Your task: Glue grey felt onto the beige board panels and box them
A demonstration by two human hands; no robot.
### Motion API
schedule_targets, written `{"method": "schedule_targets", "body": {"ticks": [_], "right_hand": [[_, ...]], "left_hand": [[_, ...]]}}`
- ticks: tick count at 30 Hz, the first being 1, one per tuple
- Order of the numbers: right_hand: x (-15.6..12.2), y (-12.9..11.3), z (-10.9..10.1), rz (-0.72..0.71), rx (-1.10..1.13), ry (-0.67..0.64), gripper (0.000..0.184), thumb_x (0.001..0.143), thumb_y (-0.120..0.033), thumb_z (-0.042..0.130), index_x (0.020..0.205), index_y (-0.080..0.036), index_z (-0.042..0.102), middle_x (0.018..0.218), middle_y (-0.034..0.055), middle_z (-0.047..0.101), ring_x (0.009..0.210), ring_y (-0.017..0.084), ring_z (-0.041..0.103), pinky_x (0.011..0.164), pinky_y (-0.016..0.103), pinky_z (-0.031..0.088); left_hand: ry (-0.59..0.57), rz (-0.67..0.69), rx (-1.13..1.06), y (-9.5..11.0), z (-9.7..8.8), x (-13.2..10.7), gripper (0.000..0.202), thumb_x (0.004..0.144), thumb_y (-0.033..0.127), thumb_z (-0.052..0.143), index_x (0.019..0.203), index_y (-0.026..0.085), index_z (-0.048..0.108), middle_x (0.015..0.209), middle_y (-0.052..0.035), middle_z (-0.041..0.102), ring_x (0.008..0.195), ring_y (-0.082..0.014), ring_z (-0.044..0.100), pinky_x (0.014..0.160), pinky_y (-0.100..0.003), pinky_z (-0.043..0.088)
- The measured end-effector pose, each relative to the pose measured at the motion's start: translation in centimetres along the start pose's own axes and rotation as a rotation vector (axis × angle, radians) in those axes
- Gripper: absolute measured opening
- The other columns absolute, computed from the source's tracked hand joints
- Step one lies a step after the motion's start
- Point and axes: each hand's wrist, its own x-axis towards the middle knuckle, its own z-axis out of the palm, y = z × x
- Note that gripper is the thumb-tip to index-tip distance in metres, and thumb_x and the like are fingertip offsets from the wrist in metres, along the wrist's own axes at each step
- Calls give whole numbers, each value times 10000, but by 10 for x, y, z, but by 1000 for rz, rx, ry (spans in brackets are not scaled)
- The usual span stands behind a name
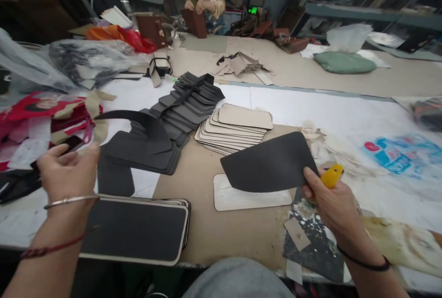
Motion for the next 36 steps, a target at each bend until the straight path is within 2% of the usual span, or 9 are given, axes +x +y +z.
{"method": "schedule_targets", "body": {"ticks": [1, 5, 10, 13, 18, 22, 25, 31, 36], "right_hand": [[-1, -1, 0, 1, 49, -22, 381, 723, -479, 591, 550, -188, 417, 433, -61, 382, 395, 58, 319, 371, 194, 243], [-4, -12, 1, 33, 274, -87, 340, 696, -444, 637, 590, -192, 433, 438, -72, 373, 391, 56, 322, 363, 187, 245], [-4, -10, -1, 92, 335, -118, 351, 701, -445, 629, 574, -197, 415, 431, -74, 369, 383, 55, 318, 377, 192, 271], [-7, 15, -8, 122, 139, -125, 395, 728, -500, 565, 531, -198, 402, 414, -60, 379, 383, 67, 332, 386, 208, 277], [-11, 66, -27, 81, -416, -112, 412, 746, -537, 490, 525, -190, 501, 447, -15, 490, 435, 115, 448, 442, 241, 349], [2, 63, -26, -5, -469, 13, 434, 810, -534, 357, 805, -183, 611, 703, 37, 631, 643, 170, 567, 583, 280, 428], [15, 37, 1, -186, -420, 9, 464, 831, -537, 309, 839, -179, 604, 855, 66, 625, 797, 188, 560, 685, 299, 425], [12, 16, 95, -236, -131, -315, 396, 819, -531, 385, 744, -180, 553, 642, 10, 540, 548, 124, 497, 554, 262, 401], [-2, 37, 145, -299, -48, -394, 289, 798, -457, 485, 723, -185, 548, 732, 28, 544, 684, 148, 528, 668, 281, 421]], "left_hand": [[100, -11, -28, 5, 8, -17, 599, 714, 503, 546, 1216, 284, 302, 1295, -18, 439, 1204, -240, 386, 1008, -482, 271], [-440, -348, -317, 21, 57, -90, 859, 585, 391, 732, 1292, 195, 285, 1295, -161, 426, 1189, -233, 417, 981, -422, 346], [-782, -653, -717, 13, 106, -138, 661, 629, 364, 713, 1207, 184, 446, 1148, -126, 574, 1073, -228, 524, 940, -385, 389], [-860, -648, -830, 1, 114, -156, 457, 651, 344, 690, 1052, 152, 583, 1017, -95, 647, 977, -217, 572, 900, -368, 421], [-916, -670, -631, -34, 97, -185, 392, 672, 378, 659, 992, 155, 623, 939, -74, 673, 926, -217, 586, 884, -366, 427], [-1117, -525, -426, -51, 71, -194, 368, 754, 386, 564, 1048, 168, 599, 1025, -71, 646, 940, -210, 578, 885, -355, 431], [-1203, -315, -294, -50, 65, -192, 365, 823, 358, 450, 1126, 180, 548, 1097, -74, 611, 996, -206, 556, 896, -349, 434], [-1160, 284, 210, -62, 95, -202, 335, 775, 145, 394, 1075, 115, 538, 1298, -150, 445, 1243, -225, 345, 1057, -425, 263], [-1124, 438, 434, -86, 112, -218, 334, 690, 35, 387, 966, 83, 568, 1343, -186, 372, 1285, -234, 258, 1068, -426, 245]]}}
